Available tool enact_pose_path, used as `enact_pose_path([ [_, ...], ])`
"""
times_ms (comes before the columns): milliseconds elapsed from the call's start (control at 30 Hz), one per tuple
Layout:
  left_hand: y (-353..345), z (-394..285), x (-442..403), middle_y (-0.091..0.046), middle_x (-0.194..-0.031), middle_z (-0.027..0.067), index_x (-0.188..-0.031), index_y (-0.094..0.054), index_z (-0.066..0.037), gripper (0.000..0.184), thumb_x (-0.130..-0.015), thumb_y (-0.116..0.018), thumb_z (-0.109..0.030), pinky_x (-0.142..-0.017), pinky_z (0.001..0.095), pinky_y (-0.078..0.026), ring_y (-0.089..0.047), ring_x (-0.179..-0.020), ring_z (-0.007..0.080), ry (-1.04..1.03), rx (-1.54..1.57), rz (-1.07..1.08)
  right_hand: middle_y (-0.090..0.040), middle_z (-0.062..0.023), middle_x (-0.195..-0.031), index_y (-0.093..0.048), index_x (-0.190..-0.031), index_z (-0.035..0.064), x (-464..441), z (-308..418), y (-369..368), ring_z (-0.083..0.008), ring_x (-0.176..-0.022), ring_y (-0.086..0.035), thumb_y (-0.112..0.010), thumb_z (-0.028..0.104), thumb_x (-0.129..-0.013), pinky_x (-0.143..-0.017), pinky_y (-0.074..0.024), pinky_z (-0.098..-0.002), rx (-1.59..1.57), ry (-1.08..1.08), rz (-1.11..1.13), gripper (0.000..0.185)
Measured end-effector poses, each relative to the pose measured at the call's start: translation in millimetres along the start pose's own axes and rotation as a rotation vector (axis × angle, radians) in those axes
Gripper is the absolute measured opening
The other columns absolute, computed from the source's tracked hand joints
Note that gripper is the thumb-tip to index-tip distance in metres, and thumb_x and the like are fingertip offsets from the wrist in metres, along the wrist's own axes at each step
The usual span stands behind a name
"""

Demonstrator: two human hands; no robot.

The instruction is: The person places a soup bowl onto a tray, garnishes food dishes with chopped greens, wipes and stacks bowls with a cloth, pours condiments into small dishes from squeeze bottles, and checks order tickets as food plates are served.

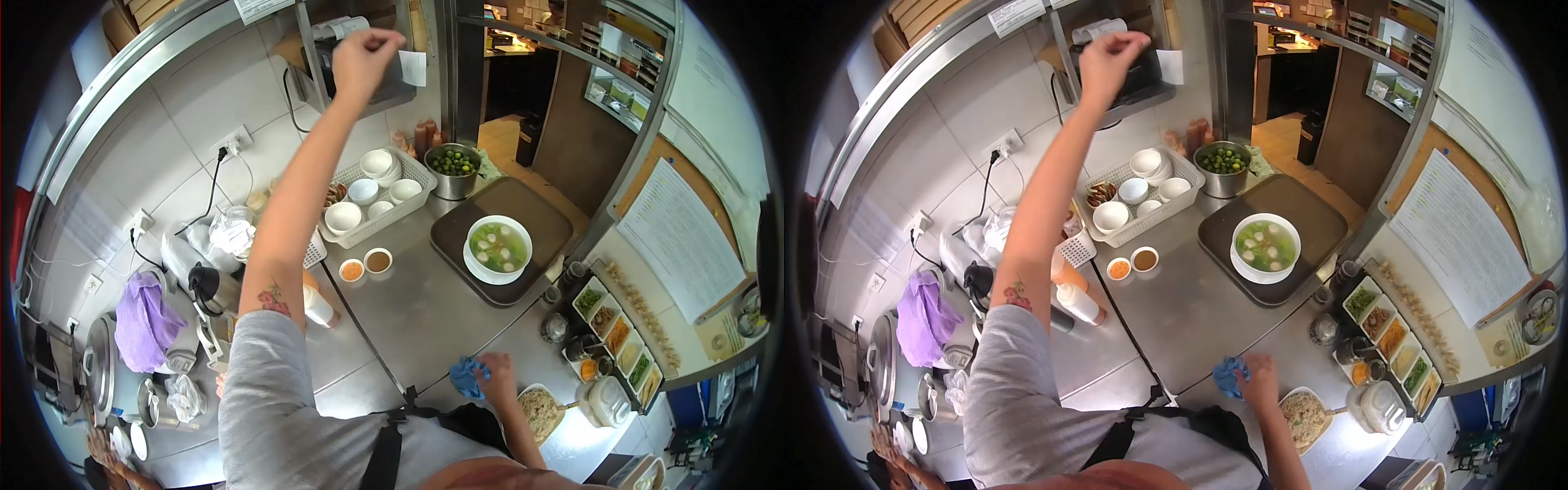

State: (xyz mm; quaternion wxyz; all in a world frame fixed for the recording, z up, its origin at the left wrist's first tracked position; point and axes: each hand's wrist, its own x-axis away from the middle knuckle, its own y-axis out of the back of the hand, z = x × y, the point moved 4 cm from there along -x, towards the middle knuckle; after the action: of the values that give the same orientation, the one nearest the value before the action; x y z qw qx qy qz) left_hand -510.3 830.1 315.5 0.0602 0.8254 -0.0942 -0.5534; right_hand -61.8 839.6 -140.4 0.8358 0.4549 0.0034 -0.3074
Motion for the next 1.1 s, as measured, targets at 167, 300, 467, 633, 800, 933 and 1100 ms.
enact_pose_path([
  [167,-8,67,-77,-0.049,-0.131,0.0186,-0.137,-0.043,-0.004,0.077,-0.079,-0.076,-0.042,-0.075,0.0346,-0.051,-0.058,-0.100,0.0245,0.225,0.320,0.045,-0.063,-0.0113,-0.094,-0.071,-0.096,0.0152,23,13,-17,-0.0329,-0.092,-0.058,-0.076,0.021,-0.069,-0.087,-0.0453,-0.0448,0.002,-0.091,0.140,0.028],
  [300,2,78,-104,-0.059,-0.115,0.0218,-0.128,-0.047,0.008,0.071,-0.082,-0.074,-0.038,-0.063,0.0284,-0.052,-0.062,-0.095,0.0266,0.603,0.737,-0.214,-0.062,-0.0108,-0.092,-0.072,-0.095,0.0174,29,7,-21,-0.0334,-0.090,-0.057,-0.078,0.022,-0.068,-0.086,-0.0454,-0.0435,-0.011,-0.100,0.095,0.029],
  [467,19,88,-112,-0.060,-0.119,0.0228,-0.127,-0.048,0.007,0.064,-0.086,-0.070,-0.036,-0.062,0.0295,-0.052,-0.064,-0.100,0.0291,0.588,0.881,-0.244,-0.061,-0.0105,-0.095,-0.070,-0.094,0.0149,25,11,-21,-0.0348,-0.096,-0.055,-0.077,0.016,-0.067,-0.085,-0.0467,-0.0448,0.011,-0.147,0.147,0.029],
  [633,39,69,-70,-0.068,-0.096,0.0129,-0.109,-0.059,0.006,0.026,-0.090,-0.063,-0.012,-0.062,0.0257,-0.054,-0.068,-0.082,0.0205,0.386,0.583,-0.174,-0.061,-0.0125,-0.096,-0.068,-0.098,0.0139,31,7,-26,-0.0367,-0.097,-0.055,-0.075,0.014,-0.068,-0.085,-0.0464,-0.0447,-0.029,-0.149,0.145,0.030],
  [800,68,94,8,-0.058,-0.125,0.0069,-0.145,-0.035,-0.010,0.076,-0.080,-0.073,-0.021,-0.084,0.0300,-0.049,-0.063,-0.098,0.0181,0.151,0.156,0.167,-0.063,-0.0143,-0.104,-0.068,-0.101,0.0108,25,12,-6,-0.0352,-0.103,-0.056,-0.073,0.015,-0.071,-0.087,-0.0465,-0.0444,-0.121,-0.156,0.144,0.030],
  [933,101,99,85,-0.040,-0.146,0.0121,-0.149,-0.031,-0.013,0.070,-0.087,-0.063,-0.007,-0.099,0.0353,-0.045,-0.054,-0.120,0.0232,0.343,0.216,0.302,-0.068,-0.0152,-0.091,-0.072,-0.094,0.0060,0,-31,76,-0.0332,-0.085,-0.064,-0.068,0.014,-0.078,-0.078,-0.0504,-0.0402,-0.061,-0.416,-0.214,0.018],
  [1100,143,55,180,-0.035,-0.150,0.0109,-0.148,-0.035,-0.016,0.063,-0.090,-0.058,-0.006,-0.089,0.0303,-0.049,-0.053,-0.118,0.0186,0.532,0.100,0.332,-0.069,-0.0161,-0.084,-0.072,-0.098,0.0081,-5,-121,241,-0.0279,-0.074,-0.069,-0.059,0.019,-0.090,-0.065,-0.0520,-0.0362,0.141,-0.592,-0.726,0.019],
])
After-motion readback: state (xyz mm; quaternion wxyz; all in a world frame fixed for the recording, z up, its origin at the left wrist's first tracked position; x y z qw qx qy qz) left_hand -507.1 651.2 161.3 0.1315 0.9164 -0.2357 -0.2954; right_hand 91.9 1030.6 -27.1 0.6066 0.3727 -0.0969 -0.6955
